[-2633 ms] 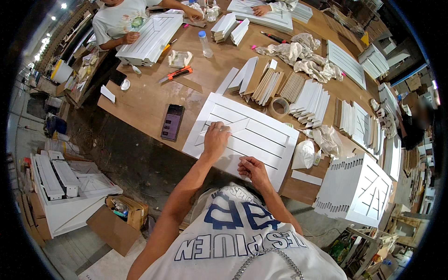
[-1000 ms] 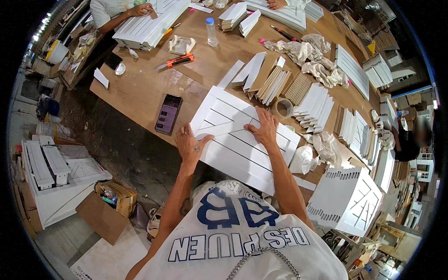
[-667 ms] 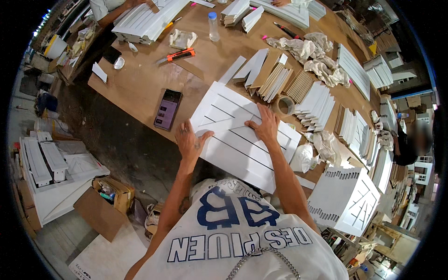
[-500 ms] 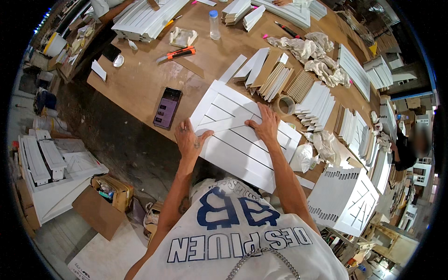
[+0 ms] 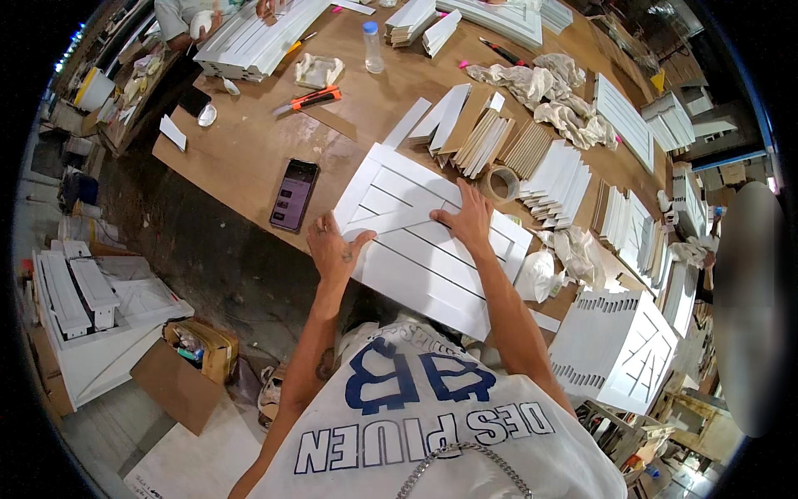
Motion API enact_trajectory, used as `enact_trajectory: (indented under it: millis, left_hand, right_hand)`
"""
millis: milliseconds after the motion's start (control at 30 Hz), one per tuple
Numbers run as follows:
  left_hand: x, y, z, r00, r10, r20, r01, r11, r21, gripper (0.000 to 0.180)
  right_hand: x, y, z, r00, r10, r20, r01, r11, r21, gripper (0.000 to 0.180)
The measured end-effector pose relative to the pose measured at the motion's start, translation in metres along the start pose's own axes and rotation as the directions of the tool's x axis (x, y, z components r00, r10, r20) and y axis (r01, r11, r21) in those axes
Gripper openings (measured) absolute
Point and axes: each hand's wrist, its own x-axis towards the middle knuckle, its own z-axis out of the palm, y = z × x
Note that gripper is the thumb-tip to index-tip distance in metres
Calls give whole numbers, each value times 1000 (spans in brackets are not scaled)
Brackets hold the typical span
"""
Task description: The person picks up a stack of white slats from a floor pallet, applies glue to their edges using a squeeze bottle, and inserts the slats into pre-cut grooves on a larger white furniture panel.
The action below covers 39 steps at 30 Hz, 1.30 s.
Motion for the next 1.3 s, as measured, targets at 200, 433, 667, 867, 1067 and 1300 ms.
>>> enact_trajectory:
  millis: [200,433,667,867,1067,1300]
  left_hand:
    - [-5,0,-12,999,-39,-12,40,997,62,97]
    - [-11,20,-13,969,-245,39,243,969,56,101]
    - [-21,-12,-15,971,-236,40,240,954,-178,88]
    - [-17,-7,-21,963,-268,35,265,910,-318,75]
    - [-19,-8,-17,943,-332,35,319,864,-391,69]
    - [-26,-9,-16,933,-355,54,347,851,-393,71]
  right_hand:
    - [13,-13,-3,989,96,115,-85,991,-100,96]
    - [21,-1,-6,969,165,182,-146,982,-117,96]
    - [27,-23,-11,940,221,258,-189,971,-144,97]
    - [32,-24,-15,923,251,293,-221,966,-130,94]
    - [32,-28,-16,935,214,283,-178,973,-149,90]
    - [25,-32,-18,945,203,257,-171,975,-142,86]
